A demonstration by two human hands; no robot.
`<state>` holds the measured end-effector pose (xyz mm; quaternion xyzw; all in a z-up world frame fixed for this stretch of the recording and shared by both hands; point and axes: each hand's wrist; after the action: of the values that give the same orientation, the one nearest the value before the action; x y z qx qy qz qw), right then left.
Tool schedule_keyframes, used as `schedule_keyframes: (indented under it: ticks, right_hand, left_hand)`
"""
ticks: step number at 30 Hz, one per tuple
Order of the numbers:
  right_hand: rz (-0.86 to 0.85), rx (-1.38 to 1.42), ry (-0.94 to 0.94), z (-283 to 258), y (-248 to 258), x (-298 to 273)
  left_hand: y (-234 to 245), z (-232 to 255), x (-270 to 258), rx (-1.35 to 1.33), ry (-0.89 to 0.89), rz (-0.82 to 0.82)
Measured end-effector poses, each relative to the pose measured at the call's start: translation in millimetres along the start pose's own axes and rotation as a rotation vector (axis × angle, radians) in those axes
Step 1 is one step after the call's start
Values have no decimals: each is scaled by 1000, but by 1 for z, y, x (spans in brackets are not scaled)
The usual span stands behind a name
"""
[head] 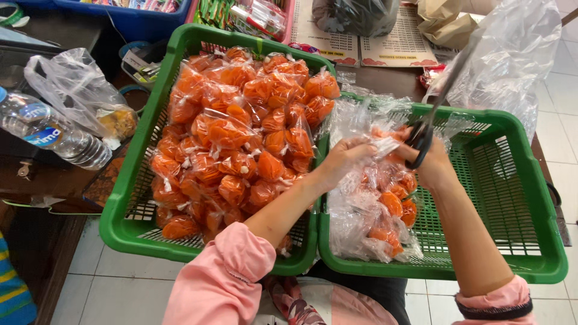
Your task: The person trims the excess plastic off of several small, individually bagged orange food items using shears and then places them into a second green basket.
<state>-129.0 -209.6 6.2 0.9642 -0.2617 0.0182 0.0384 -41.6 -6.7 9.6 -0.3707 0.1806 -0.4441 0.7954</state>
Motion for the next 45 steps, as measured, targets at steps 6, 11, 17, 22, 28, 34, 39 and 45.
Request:
schedule_keyframes:
  ticks: [6,11,17,22,28,34,39,45]
  right_hand:
    - [143,5,218,-53,-65,11]
    - [-48,-8,301,-56,-126,34]
    - [-134,65,328,-62,-188,40]
    - [-137,-42,166,-80,-162,23]
    - [-70,-227,58,-76,-70,-31]
    - [28,-977,-294,-51,-6,-101]
    - [-27,-1259,-453,17,16,-113]
    - [-21,-1200,-455,27,21,-111]
  left_hand:
    - [23,-32,16,1009,-451,-96]
    - [15,-23,-5,1949,-483,-107]
    - [35,-35,1,1957,-260,-108]
    - [35,-34,0,2131,-297,-32]
    - [26,-30,-7,2221,-179,-42]
    - [57,-70,5,2319,-494,69]
    - [51,-66,5,2253,-869,196]
    - [42,-58,7,2105,-608,6]
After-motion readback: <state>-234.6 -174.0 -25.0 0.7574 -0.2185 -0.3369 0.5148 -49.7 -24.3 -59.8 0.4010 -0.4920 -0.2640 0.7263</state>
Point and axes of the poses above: each hand's wrist, its own x-axis towards the middle knuckle, its own y-axis out of the back of the hand, z = x × y
